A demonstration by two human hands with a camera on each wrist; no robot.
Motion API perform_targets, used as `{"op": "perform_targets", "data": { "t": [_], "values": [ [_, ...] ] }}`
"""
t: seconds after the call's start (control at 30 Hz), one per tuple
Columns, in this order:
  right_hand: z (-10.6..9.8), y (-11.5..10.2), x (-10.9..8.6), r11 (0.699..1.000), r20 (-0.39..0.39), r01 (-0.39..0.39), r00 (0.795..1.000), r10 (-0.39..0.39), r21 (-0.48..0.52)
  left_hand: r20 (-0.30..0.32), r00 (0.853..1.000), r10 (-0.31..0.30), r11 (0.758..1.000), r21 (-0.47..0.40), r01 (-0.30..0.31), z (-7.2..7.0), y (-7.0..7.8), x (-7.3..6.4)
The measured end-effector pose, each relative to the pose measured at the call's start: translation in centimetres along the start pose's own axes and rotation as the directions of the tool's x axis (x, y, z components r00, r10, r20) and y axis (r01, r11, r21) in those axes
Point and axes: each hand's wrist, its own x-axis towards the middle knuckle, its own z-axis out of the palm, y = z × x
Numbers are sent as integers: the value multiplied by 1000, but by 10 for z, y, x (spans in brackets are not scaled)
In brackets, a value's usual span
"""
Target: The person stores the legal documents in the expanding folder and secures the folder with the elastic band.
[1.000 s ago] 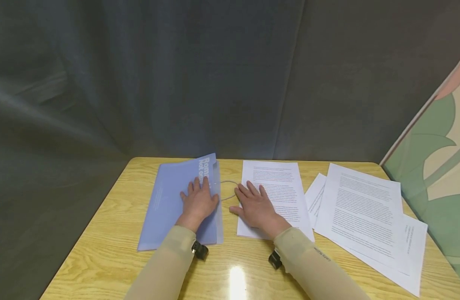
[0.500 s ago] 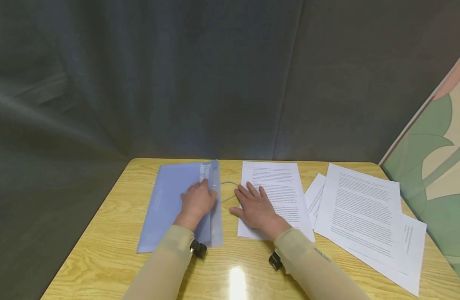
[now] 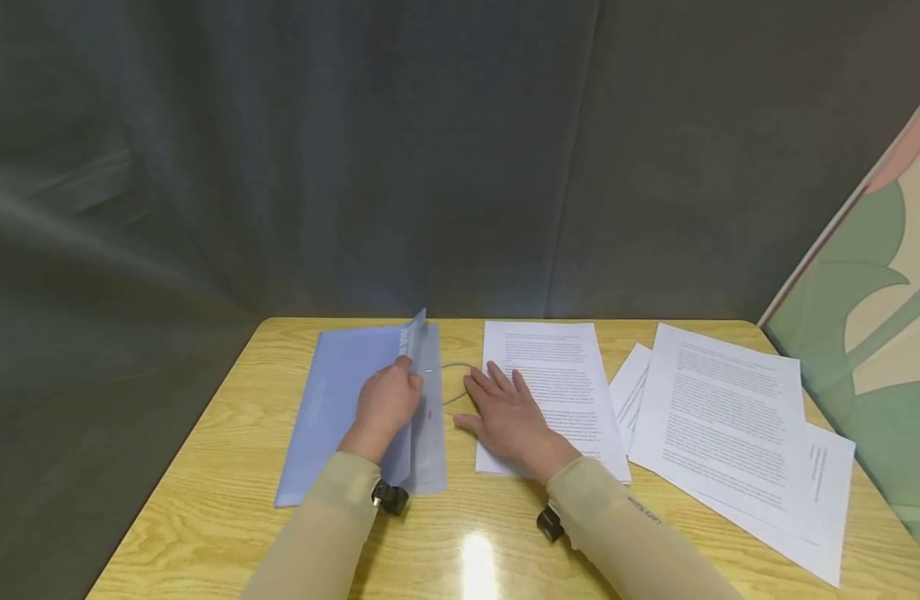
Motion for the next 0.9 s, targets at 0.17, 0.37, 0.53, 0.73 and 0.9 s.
{"op": "perform_targets", "data": {
  "t": [0.17,0.37,0.53,0.73,0.9],
  "values": [
    [0,-6,-1,998,4,53,999,-53,31,78,994,-70,997,-21,72,-12,5,-2],
    [2,-9,0,989,16,124,992,-125,78,123,987,-107,991,-61,115,-19,3,0],
    [2,-12,-1,980,42,177,982,-182,89,142,982,-125,986,-91,139,-21,-2,0],
    [3,-16,-3,973,61,221,972,-226,70,85,992,-97,985,-137,108,-27,-9,-3],
    [5,-17,-4,970,61,233,970,-237,66,34,997,-63,979,-192,69,-28,-19,-4]
  ]
}}
